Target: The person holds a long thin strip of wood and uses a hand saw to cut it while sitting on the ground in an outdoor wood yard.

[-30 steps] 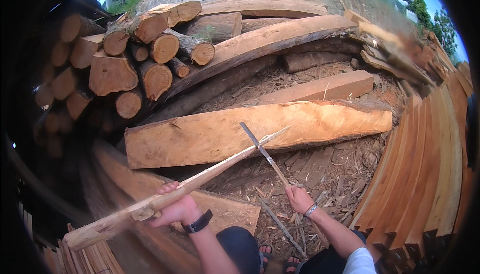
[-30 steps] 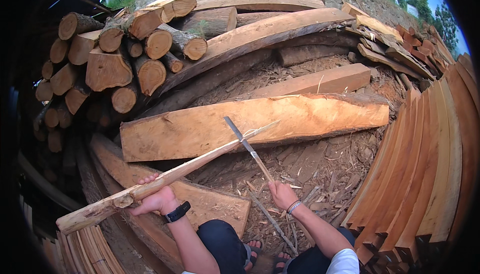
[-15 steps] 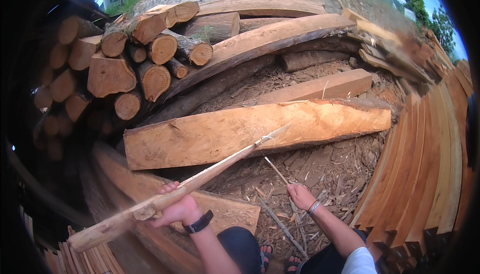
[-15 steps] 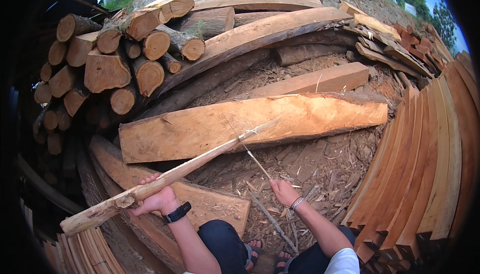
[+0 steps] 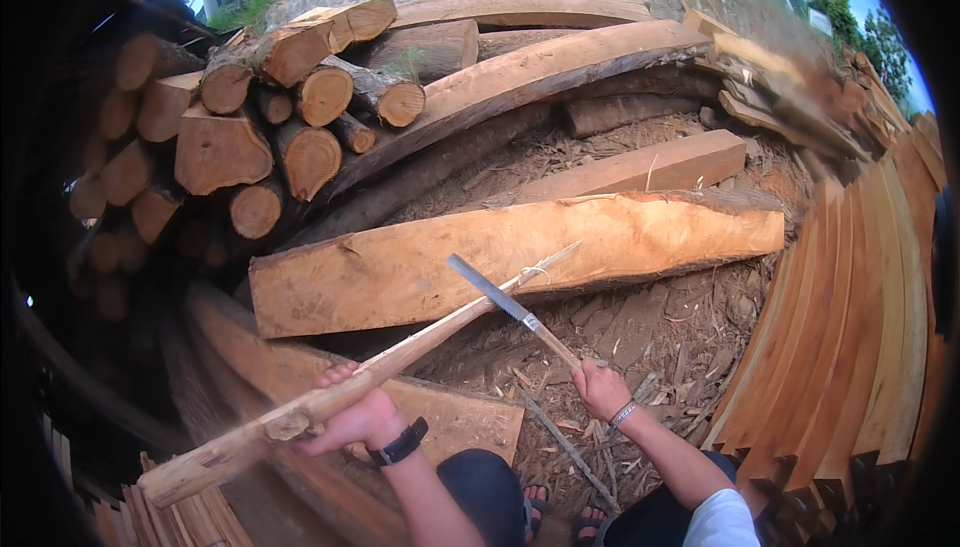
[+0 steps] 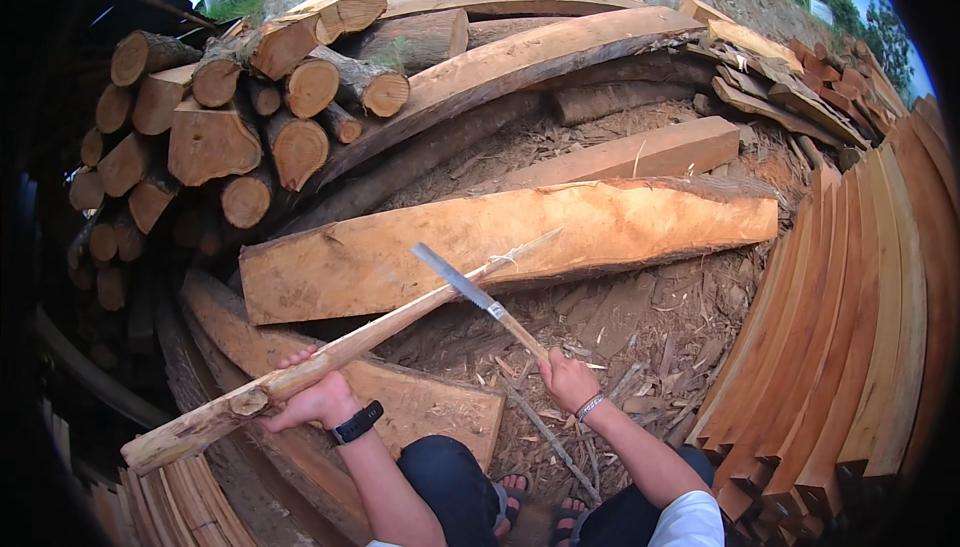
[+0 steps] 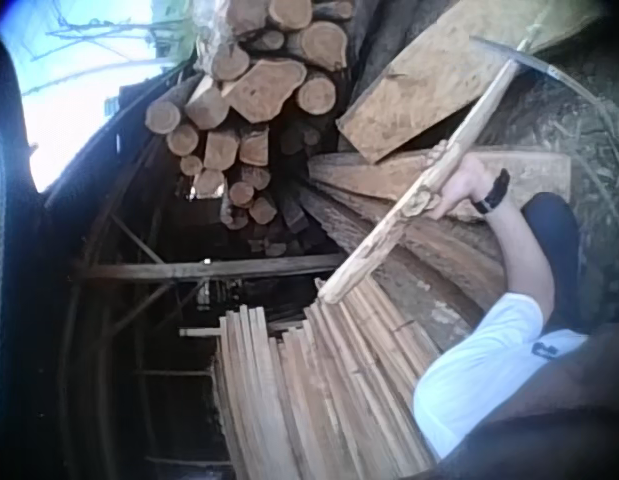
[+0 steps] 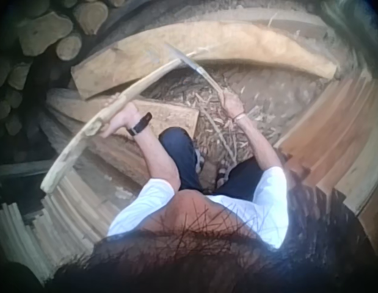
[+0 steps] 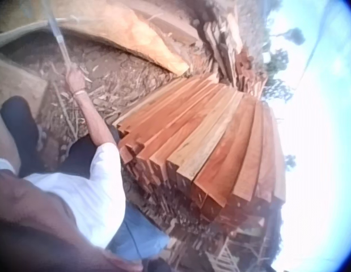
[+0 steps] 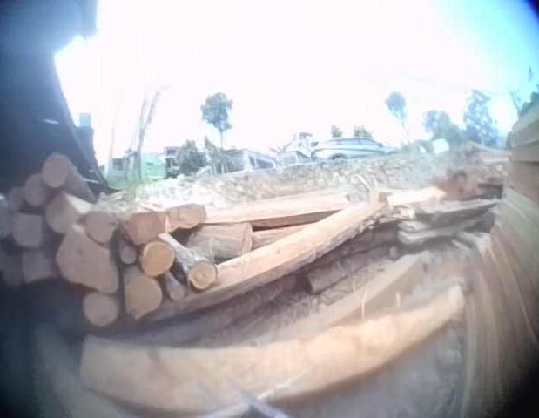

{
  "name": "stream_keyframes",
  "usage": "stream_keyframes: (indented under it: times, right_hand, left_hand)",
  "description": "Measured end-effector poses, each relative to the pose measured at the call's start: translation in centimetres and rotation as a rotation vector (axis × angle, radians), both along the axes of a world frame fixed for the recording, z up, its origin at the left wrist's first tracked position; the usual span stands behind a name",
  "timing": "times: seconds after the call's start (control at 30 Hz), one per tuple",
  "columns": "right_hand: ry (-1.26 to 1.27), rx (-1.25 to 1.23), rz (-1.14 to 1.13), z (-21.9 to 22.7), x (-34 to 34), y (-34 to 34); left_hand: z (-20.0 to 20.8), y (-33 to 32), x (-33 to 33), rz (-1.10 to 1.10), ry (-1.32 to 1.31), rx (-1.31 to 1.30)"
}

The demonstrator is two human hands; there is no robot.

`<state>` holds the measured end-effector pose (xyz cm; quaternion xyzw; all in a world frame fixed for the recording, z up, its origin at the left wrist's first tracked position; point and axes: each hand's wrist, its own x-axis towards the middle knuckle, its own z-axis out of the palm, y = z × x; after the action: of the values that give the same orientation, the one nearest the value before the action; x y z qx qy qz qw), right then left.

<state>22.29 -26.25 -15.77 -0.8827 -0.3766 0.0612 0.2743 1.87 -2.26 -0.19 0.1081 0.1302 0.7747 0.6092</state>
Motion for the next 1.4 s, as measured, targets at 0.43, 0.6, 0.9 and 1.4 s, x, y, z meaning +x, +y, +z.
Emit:
stream_keyframes:
  times: [0.43, 0.6, 0.9, 1.4]
  right_hand:
    - [0.102, 0.062, -0.068, -2.4, 3.3, -0.7]
    - [0.142, 0.057, 0.069, -0.6, 0.6, 0.2]
    - [0.194, 0.111, 0.083, 0.6, 0.4, -0.1]
    - [0.156, 0.094, 0.055, 0.4, 0.6, 0.1]
  left_hand:
    - [0.5, -0.2, 0.4, -0.01, -0.01, -0.074]
    - [0.4, 0.1, -0.3, -0.005, -0.013, -0.031]
    - [-0.4, 0.5, -0.1, -0.053, 0.03, 0.102]
    - [-2.3, 1.3, -0.5, -0.202, 0.001, 0.268]
